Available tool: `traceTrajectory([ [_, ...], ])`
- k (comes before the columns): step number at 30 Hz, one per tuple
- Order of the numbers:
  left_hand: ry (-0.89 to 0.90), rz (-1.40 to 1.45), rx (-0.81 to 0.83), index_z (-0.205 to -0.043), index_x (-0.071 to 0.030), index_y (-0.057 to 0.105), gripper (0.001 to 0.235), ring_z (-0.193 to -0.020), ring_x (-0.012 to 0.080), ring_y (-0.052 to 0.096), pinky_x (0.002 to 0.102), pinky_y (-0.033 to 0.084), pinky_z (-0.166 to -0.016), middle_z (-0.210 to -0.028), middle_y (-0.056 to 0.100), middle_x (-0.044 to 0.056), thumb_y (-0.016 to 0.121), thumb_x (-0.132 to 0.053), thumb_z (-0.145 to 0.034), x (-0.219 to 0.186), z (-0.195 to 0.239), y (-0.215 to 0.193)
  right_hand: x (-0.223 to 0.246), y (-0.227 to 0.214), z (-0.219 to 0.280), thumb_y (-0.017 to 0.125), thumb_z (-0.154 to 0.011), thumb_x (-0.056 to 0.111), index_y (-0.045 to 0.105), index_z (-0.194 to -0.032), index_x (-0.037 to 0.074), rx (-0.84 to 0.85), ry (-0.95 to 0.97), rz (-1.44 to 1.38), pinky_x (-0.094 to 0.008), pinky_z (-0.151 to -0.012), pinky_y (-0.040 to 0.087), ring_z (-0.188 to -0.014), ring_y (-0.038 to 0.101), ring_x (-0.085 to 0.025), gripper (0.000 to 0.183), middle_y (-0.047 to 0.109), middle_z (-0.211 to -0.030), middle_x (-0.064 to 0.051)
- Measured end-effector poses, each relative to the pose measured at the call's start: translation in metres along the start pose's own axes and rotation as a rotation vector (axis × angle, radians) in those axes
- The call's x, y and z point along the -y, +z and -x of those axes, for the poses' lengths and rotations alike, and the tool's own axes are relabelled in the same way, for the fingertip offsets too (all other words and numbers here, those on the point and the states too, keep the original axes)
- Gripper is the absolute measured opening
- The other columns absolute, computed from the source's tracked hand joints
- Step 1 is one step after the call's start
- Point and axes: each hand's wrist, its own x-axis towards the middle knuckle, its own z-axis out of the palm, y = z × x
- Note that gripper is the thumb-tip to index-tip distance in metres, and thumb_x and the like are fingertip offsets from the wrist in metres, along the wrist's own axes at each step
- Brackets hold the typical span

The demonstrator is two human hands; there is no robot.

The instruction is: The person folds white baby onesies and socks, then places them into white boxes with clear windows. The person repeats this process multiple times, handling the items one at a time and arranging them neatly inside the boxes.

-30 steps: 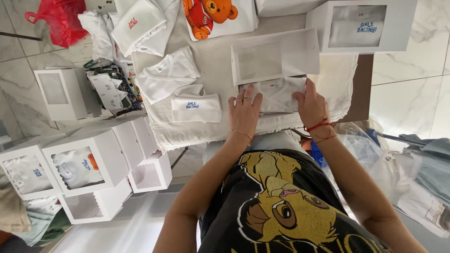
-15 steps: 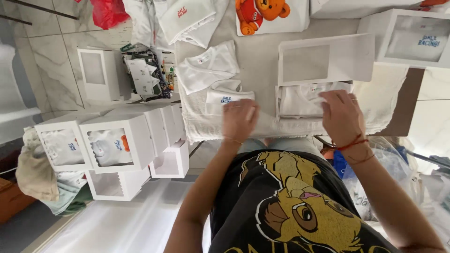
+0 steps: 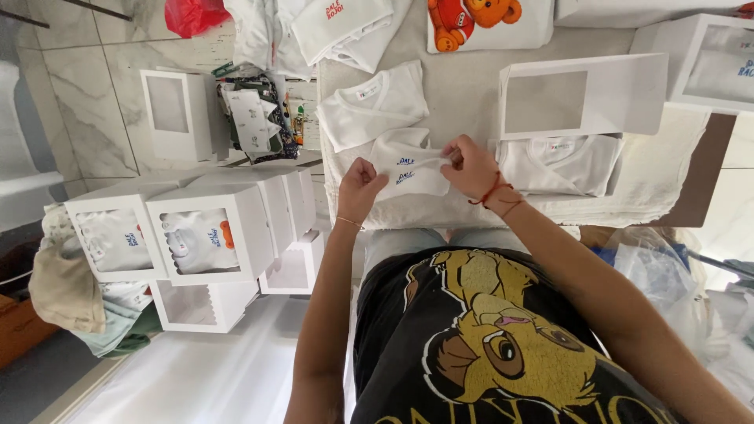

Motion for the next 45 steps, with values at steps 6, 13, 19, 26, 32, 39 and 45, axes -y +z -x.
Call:
traceTrajectory([
  [6, 0.215, 0.390, 0.304, -0.129, -0.015, 0.025, 0.058, -0.076, 0.0009, 0.055, 0.017, 0.046, -0.068, -0.096, 0.058, -0.001, 0.052, 0.003, -0.081, -0.012, 0.025, -0.007, 0.061, -0.054, 0.052, 0.054, -0.069, -0.001, 0.057, -0.109, 0.010, 0.089, -0.057, -0.604, -0.016, -0.065, 0.043, -0.069, 0.046, -0.006, 0.041, 0.050, -0.077, 0.001],
  [13, 0.534, -0.215, 0.014, -0.099, -0.015, 0.063, 0.044, -0.078, 0.0119, 0.057, 0.028, 0.039, -0.084, -0.096, 0.063, -0.004, 0.055, 0.009, -0.064, -0.066, 0.042, -0.003, 0.087, -0.069, 0.055, 0.067, -0.077, 0.004, 0.064, -0.086, 0.004, -0.119, -0.236, -0.572, -0.022, -0.070, 0.044, -0.072, 0.050, -0.006, 0.010, 0.058, -0.078, -0.006],
  [19, 0.565, -0.194, -0.117, -0.082, -0.013, 0.061, 0.007, -0.079, 0.0187, 0.058, 0.049, 0.014, -0.101, -0.077, 0.060, 0.000, 0.065, -0.012, -0.077, -0.061, 0.037, 0.004, 0.110, -0.077, 0.061, 0.067, -0.075, 0.004, 0.060, -0.106, 0.005, -0.101, -0.449, -0.372, -0.029, -0.077, 0.044, -0.076, 0.054, -0.015, 0.032, 0.056, -0.081, -0.010],
  [26, 0.726, -0.352, -0.246, -0.085, -0.016, 0.067, 0.022, -0.070, 0.0139, 0.061, 0.044, 0.024, -0.100, -0.080, 0.064, -0.007, 0.076, -0.012, -0.065, -0.073, 0.035, 0.005, 0.116, -0.077, 0.054, 0.073, -0.073, 0.004, 0.063, -0.082, 0.006, -0.315, -0.647, -0.094, -0.036, -0.075, 0.047, -0.068, 0.059, -0.023, 0.013, 0.057, -0.071, -0.007],
  [32, 0.950, -0.538, -0.418, -0.074, -0.016, 0.064, 0.013, -0.063, 0.0163, 0.057, 0.042, 0.034, -0.095, -0.068, 0.057, -0.004, 0.074, -0.018, -0.066, -0.061, 0.027, 0.004, 0.111, -0.062, 0.050, 0.072, -0.073, 0.001, 0.062, -0.083, 0.006, -0.493, -0.838, 0.025, -0.041, -0.085, 0.044, -0.070, 0.057, -0.027, 0.014, 0.056, -0.072, -0.007],
  [39, 1.136, -0.878, -0.372, -0.070, -0.018, 0.060, 0.008, -0.071, 0.0165, 0.053, 0.044, 0.040, -0.092, -0.072, 0.047, -0.002, 0.069, -0.019, -0.070, 0.024, 0.026, 0.001, 0.040, -0.020, 0.042, 0.065, -0.075, 0.020, 0.050, -0.067, 0.015, -0.415, -1.026, 0.578, -0.038, -0.082, 0.046, -0.086, 0.058, -0.023, 0.018, 0.052, -0.084, -0.001],
  [45, 0.781, -0.867, -0.140, -0.075, -0.030, 0.058, 0.008, -0.085, 0.0068, 0.054, 0.035, 0.032, -0.093, -0.082, 0.060, -0.017, 0.064, -0.026, -0.071, 0.064, 0.026, 0.002, 0.027, -0.011, 0.043, 0.054, -0.080, 0.014, 0.047, -0.073, 0.013, -0.065, -0.993, 0.482, -0.033, -0.079, 0.041, -0.106, 0.053, -0.022, 0.010, 0.059, -0.099, -0.001],
])
